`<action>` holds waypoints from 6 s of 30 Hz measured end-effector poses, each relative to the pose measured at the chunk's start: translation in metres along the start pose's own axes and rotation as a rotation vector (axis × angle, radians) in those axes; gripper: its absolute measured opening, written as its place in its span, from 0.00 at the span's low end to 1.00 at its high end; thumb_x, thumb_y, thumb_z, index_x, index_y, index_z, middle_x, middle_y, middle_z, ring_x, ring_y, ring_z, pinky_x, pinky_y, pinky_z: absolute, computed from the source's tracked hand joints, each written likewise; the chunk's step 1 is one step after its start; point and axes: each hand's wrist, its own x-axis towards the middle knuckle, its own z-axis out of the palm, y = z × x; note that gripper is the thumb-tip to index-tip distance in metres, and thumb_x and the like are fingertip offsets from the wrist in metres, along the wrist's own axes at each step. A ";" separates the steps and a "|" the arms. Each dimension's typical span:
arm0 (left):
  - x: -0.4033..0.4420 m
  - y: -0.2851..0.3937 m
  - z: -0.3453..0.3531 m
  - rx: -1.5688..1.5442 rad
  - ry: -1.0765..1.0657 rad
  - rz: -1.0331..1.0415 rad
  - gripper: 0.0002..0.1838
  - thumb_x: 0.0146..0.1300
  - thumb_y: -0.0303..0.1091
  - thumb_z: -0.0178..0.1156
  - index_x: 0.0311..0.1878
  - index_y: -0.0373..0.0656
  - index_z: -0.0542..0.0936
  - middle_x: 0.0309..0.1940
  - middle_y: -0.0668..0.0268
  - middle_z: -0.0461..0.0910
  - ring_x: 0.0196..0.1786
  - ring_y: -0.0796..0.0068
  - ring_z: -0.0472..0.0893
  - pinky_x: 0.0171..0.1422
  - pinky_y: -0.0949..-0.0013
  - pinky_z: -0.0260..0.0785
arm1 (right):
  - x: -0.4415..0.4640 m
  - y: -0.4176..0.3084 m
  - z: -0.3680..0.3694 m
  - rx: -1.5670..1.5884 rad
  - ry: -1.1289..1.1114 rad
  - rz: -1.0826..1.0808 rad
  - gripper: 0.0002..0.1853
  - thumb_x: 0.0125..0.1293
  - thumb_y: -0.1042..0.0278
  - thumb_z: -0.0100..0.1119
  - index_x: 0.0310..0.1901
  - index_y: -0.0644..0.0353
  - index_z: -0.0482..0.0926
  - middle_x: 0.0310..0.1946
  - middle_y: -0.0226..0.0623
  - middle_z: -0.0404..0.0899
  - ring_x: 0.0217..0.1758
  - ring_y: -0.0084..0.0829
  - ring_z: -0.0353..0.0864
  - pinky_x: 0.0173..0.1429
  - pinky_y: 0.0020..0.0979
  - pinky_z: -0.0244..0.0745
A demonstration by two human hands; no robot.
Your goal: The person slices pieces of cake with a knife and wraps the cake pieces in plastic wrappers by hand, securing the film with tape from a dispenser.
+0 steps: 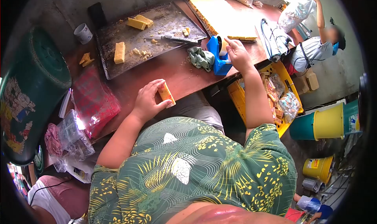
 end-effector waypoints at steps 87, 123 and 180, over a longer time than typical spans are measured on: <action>0.004 0.000 0.001 -0.012 0.049 0.051 0.40 0.50 0.41 0.81 0.66 0.36 0.78 0.64 0.52 0.80 0.66 0.53 0.80 0.73 0.57 0.71 | -0.052 -0.034 -0.024 0.453 0.076 0.152 0.03 0.61 0.77 0.76 0.33 0.61 0.88 0.43 0.32 0.82 0.45 0.21 0.84 0.47 0.26 0.83; -0.002 0.003 0.000 -0.020 0.088 0.039 0.39 0.51 0.44 0.81 0.65 0.38 0.78 0.63 0.55 0.81 0.65 0.55 0.81 0.73 0.57 0.72 | -0.103 -0.030 0.045 1.002 0.274 0.652 0.20 0.69 0.60 0.75 0.53 0.63 0.78 0.34 0.29 0.81 0.31 0.19 0.79 0.41 0.24 0.81; -0.015 -0.017 -0.001 0.120 0.119 0.079 0.29 0.58 0.35 0.67 0.65 0.41 0.80 0.66 0.57 0.80 0.68 0.56 0.79 0.74 0.54 0.70 | -0.095 -0.167 0.141 0.229 -0.154 -0.489 0.32 0.63 0.54 0.75 0.64 0.57 0.74 0.68 0.49 0.72 0.69 0.53 0.73 0.67 0.49 0.74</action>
